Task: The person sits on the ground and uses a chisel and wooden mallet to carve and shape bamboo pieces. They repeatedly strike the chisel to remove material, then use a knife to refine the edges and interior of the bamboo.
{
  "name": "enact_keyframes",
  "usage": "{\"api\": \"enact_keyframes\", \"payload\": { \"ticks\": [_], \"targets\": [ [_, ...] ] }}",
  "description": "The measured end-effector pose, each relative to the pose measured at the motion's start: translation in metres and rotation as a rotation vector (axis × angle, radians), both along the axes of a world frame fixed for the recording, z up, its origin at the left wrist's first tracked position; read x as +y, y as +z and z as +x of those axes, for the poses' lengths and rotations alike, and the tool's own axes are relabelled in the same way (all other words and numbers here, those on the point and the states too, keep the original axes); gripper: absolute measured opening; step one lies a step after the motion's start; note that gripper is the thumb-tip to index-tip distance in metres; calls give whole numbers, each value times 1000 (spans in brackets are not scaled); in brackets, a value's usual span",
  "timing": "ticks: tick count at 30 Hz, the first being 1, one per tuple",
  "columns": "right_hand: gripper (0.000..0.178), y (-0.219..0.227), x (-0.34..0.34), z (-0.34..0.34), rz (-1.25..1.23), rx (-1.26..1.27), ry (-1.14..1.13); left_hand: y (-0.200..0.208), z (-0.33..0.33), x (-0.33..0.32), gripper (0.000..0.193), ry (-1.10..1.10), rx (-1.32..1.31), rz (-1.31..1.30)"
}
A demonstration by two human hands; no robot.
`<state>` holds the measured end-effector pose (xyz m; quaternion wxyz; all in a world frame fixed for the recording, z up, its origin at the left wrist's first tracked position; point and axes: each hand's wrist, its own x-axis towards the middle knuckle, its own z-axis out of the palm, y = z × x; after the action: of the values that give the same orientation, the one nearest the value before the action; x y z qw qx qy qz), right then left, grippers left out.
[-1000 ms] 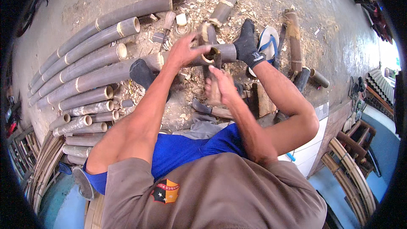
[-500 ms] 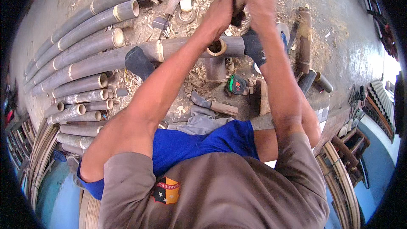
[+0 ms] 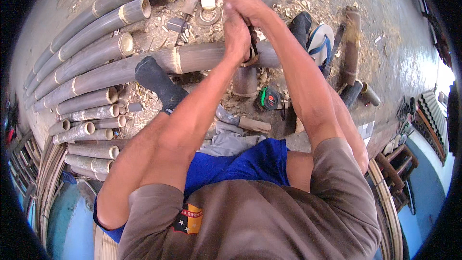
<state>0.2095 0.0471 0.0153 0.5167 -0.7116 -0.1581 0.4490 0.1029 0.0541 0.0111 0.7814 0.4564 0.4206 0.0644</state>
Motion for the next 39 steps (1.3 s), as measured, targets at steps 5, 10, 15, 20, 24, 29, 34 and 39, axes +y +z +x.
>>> {"api": "enact_keyframes", "payload": {
  "ticks": [5,10,15,20,24,29,34,39],
  "targets": [
    [39,-4,-67,8,139,155,-491,0,18,-7,88,-558,67,273],
    [39,-8,-145,-51,367,108,-990,-9,-3,-34,94,-955,-299,403],
    [35,10,-123,-40,464,107,-1083,12,19,-16,94,-1021,-22,438],
    [14,29,-37,-21,480,100,-1004,12,22,26,101,-680,158,475],
    [16,26,-11,-32,346,52,-570,6,-22,13,76,-321,124,645],
    [33,-8,31,-122,359,-782,270,-47,-74,-52,36,429,-194,443],
    [14,29,-30,-47,205,126,-544,-26,-34,10,55,-403,-144,855],
    [20,-2,-55,-18,404,359,-785,10,-7,16,89,-795,122,826]
  ]
}}
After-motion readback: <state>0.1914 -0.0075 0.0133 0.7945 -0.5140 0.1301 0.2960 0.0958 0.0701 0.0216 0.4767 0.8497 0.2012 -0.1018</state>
